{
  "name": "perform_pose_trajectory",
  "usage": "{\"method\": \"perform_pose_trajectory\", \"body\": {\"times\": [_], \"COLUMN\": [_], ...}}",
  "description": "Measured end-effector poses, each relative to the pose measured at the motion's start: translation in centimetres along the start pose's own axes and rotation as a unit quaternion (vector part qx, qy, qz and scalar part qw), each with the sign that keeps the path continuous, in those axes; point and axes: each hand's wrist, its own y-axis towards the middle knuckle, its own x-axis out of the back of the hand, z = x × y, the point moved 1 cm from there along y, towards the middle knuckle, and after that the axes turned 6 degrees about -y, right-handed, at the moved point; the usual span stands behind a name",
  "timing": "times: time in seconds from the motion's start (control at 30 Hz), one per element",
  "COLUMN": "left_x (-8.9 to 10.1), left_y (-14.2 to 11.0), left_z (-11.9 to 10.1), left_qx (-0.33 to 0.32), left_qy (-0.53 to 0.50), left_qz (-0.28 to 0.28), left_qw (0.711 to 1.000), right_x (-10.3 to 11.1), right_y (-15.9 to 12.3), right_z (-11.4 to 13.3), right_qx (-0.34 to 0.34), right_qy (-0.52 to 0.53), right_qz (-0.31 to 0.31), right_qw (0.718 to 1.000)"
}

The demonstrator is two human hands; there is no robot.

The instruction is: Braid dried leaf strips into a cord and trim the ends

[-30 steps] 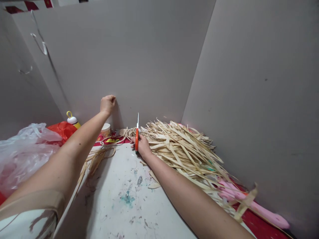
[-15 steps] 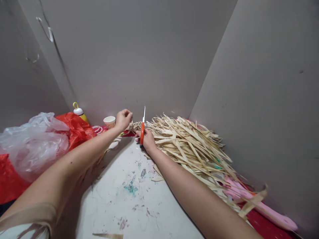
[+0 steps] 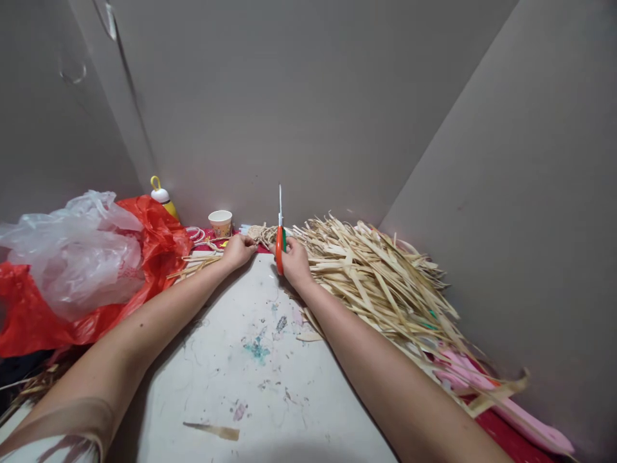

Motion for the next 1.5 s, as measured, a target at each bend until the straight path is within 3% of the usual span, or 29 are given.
{"method": "perform_pose_trajectory", "body": {"times": [0.1, 0.27, 0.5, 0.83, 1.03, 1.37, 1.5], "left_x": [-0.3, -0.4, -0.6, -1.4, -1.3, -1.1, -1.1], "left_y": [-0.4, -0.8, -0.9, -1.1, -1.2, -1.3, -1.2], "left_z": [-0.3, -1.0, -0.8, -0.5, -0.2, -0.6, -0.8], "left_qx": [0.002, 0.038, 0.059, 0.054, 0.03, 0.045, 0.059], "left_qy": [0.061, 0.147, 0.118, 0.129, 0.117, 0.106, 0.11], "left_qz": [0.009, 0.036, 0.023, 0.038, 0.04, 0.04, 0.039], "left_qw": [0.998, 0.988, 0.991, 0.989, 0.992, 0.993, 0.991], "right_x": [0.8, 2.4, 3.4, 3.2, 3.2, 3.2, 3.1], "right_y": [0.1, 0.1, -0.5, -1.4, -1.6, -1.2, -1.2], "right_z": [0.6, 2.1, 3.1, 2.8, 2.6, 2.0, 1.6], "right_qx": [0.051, 0.051, 0.024, -0.053, -0.061, -0.034, -0.021], "right_qy": [-0.094, -0.208, -0.35, -0.375, -0.366, -0.387, -0.428], "right_qz": [-0.03, 0.007, 0.066, 0.089, 0.089, 0.085, 0.094], "right_qw": [0.994, 0.977, 0.934, 0.921, 0.924, 0.917, 0.899]}}
